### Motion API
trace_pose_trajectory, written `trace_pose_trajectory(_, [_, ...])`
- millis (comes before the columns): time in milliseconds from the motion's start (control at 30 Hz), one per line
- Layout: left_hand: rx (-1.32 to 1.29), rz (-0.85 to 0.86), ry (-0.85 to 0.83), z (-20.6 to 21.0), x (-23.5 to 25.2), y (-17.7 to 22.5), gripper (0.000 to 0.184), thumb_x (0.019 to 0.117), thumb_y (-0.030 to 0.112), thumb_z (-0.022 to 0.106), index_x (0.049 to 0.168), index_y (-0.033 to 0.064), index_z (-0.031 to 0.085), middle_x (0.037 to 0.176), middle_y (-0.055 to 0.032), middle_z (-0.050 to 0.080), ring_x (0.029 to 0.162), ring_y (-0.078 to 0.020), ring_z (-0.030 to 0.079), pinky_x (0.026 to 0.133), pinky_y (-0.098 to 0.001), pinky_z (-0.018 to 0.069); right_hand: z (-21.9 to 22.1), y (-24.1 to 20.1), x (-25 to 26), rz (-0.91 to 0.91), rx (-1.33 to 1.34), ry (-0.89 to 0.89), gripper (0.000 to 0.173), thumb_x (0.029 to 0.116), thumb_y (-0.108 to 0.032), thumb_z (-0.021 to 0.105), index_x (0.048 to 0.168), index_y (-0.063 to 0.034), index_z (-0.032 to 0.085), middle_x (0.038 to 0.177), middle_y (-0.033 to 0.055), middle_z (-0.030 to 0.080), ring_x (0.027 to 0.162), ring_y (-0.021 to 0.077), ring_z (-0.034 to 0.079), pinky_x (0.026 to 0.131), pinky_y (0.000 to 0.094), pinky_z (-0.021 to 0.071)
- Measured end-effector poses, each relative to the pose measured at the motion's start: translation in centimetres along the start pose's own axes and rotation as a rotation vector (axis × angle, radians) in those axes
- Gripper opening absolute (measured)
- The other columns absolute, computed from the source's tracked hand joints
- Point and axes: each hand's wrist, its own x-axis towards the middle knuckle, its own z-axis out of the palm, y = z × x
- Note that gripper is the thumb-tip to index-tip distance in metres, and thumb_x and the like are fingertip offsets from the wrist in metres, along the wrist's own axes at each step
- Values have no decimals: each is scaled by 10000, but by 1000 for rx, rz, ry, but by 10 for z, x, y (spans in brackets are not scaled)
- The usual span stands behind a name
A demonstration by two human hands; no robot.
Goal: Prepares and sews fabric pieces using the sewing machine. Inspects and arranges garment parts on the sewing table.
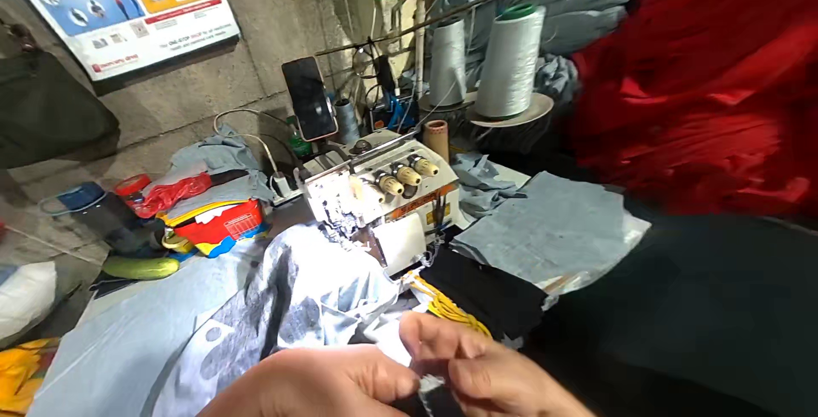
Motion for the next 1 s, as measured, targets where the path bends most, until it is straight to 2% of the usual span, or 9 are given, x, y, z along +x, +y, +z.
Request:
trace_pose_trajectory(67, [63, -91, 123, -3, -20, -7, 131, 1029, 121, 512, 1022, 117, 644, 832, 85, 698, 695, 3, 660, 630, -197, 570, -8, -11, 0, 3, -154, 7, 281, 973, -213, 679, 1239, -270, 607, 889, -131, 709, 769, -64, 630, 696, 125, 507])
trace_pose_trajectory(200, [111, -67, 395, -14, -47, -27, 253, 985, 87, 597, 1235, 48, 596, 983, 57, 706, 882, 5, 669, 811, -212, 564, -11, -23, 5, 11, -333, 113, 267, 941, -160, 718, 1188, -244, 663, 920, -131, 704, 836, -54, 645, 740, 128, 531])
trace_pose_trajectory(500, [205, 25, 622, -18, -56, -27, 438, 953, 66, 607, 1375, 57, 494, 909, 89, 690, 791, 18, 657, 739, -186, 558, -6, -10, 14, -120, -681, 337, 200, 980, -110, 557, 1012, -209, 728, 878, -151, 674, 787, -97, 583, 697, 93, 474])
trace_pose_trajectory(600, [272, 89, 733, -22, -55, -21, 392, 964, 100, 584, 1348, 54, 522, 837, 92, 680, 734, 18, 638, 701, -186, 542, -6, -10, 20, -280, -1033, 321, 262, 1026, -129, 454, 931, -119, 698, 875, -44, 667, 881, -26, 612, 797, 139, 491])
trace_pose_trajectory(700, [298, 145, 883, -30, -50, -11, 303, 970, 95, 569, 1271, 70, 556, 779, 96, 655, 700, 13, 621, 686, -189, 533, -9, -9, 32, -396, -1701, 342, 265, 998, -314, 506, 891, -137, 672, 768, 41, 611, 710, 170, 619, 590, 326, 509])
trace_pose_trajectory(767, [460, 138, 970, -38, -43, -10, 246, 965, 77, 562, 1202, 44, 621, 764, 73, 644, 678, 20, 592, 663, -173, 504, -18, -4, 43, -412, -1972, 379, 245, 849, -369, 629, 783, -133, 619, 702, 42, 577, 614, 218, 616, 484, 372, 506])
trace_pose_trajectory(867, [1063, 112, 1007, -51, -31, -28, 289, 969, 100, 517, 1110, 97, 769, 902, -26, 750, 807, -90, 692, 742, -296, 566, -36, 1, 51, -324, -1914, 473, 116, 689, -226, 668, 701, -119, 626, 653, 25, 580, 598, 206, 627, 491, 400, 514])
trace_pose_trajectory(933, [1368, 125, 997, -54, -27, -41, 279, 976, 112, 536, 1079, 155, 792, 945, -53, 773, 864, -203, 750, 754, -418, 609, -43, 1, 51, -227, -1752, 509, 120, 747, -236, 623, 714, -123, 645, 669, 18, 592, 639, 182, 630, 535, 389, 505])
trace_pose_trajectory(1000, [1399, 147, 975, -56, -28, -49, 243, 988, 247, 568, 1020, 145, 786, 926, -45, 767, 852, -200, 739, 736, -397, 591, -54, 4, 47, -190, -1604, 514, 239, 870, -307, 609, 737, -119, 675, 697, 16, 611, 696, 148, 633, 597, 356, 512])
